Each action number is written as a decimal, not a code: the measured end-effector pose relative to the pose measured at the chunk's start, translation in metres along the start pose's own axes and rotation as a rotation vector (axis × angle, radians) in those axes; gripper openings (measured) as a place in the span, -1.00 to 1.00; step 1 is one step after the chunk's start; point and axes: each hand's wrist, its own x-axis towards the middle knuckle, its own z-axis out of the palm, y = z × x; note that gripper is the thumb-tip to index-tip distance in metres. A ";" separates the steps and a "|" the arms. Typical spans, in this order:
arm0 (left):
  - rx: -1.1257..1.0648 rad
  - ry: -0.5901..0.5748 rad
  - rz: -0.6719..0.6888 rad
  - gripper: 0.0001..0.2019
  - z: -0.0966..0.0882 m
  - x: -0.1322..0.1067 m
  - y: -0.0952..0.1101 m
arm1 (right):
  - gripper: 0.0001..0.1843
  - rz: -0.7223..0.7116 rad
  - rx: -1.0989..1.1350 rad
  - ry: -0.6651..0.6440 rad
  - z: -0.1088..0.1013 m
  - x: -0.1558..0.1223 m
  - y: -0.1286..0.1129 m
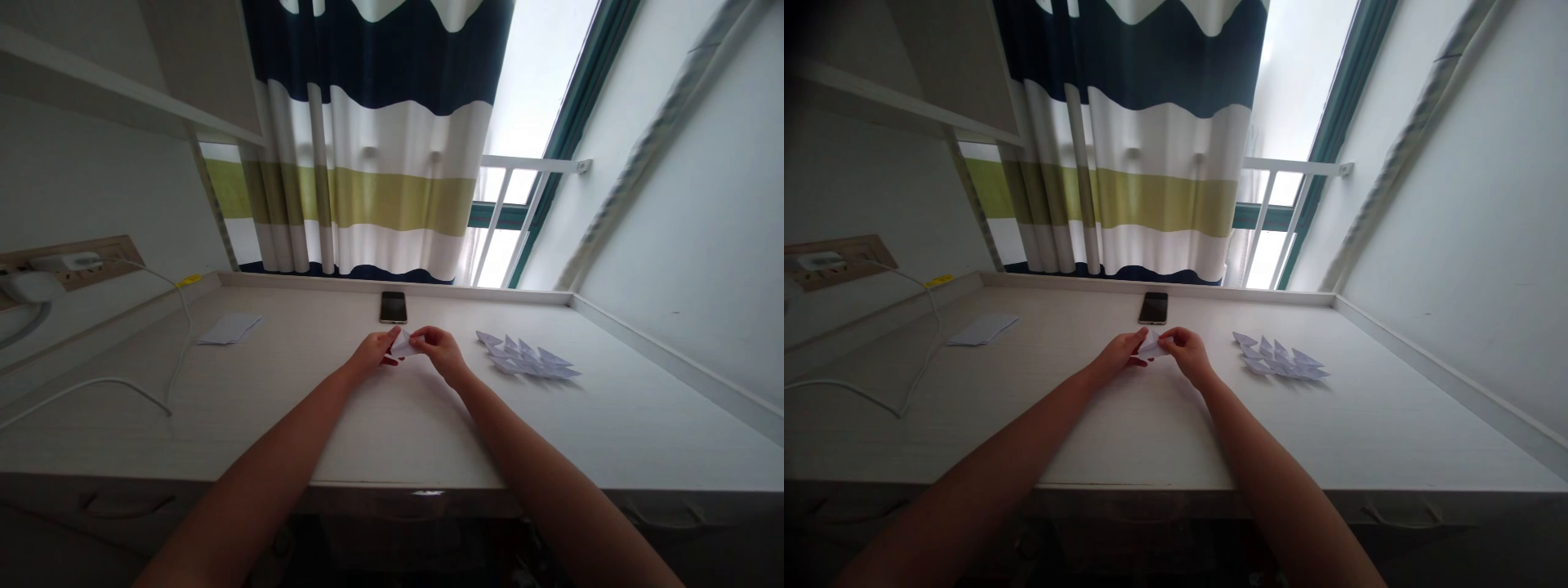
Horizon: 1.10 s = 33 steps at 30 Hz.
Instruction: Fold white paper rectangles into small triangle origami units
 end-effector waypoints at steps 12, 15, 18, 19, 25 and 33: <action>0.095 0.003 0.135 -0.65 -0.003 0.003 -0.002 | -0.70 0.065 0.244 0.012 0.002 -0.001 -0.006; 0.038 0.004 0.139 -0.62 -0.003 0.006 -0.003 | -0.68 0.133 0.335 0.027 0.002 -0.002 -0.010; 0.004 0.003 0.142 -0.62 -0.003 0.005 -0.003 | -0.68 0.173 0.368 0.047 0.002 -0.001 -0.011; 0.002 -0.001 0.138 -0.63 -0.002 0.004 -0.002 | -0.68 0.176 0.371 0.051 0.001 -0.001 -0.011; 0.046 0.014 0.124 -0.68 -0.003 0.001 0.000 | -0.69 0.165 0.366 0.072 0.001 -0.001 -0.011; 0.056 0.017 0.096 -0.71 -0.006 0.005 -0.001 | -0.71 0.166 0.281 0.010 -0.002 0.000 -0.009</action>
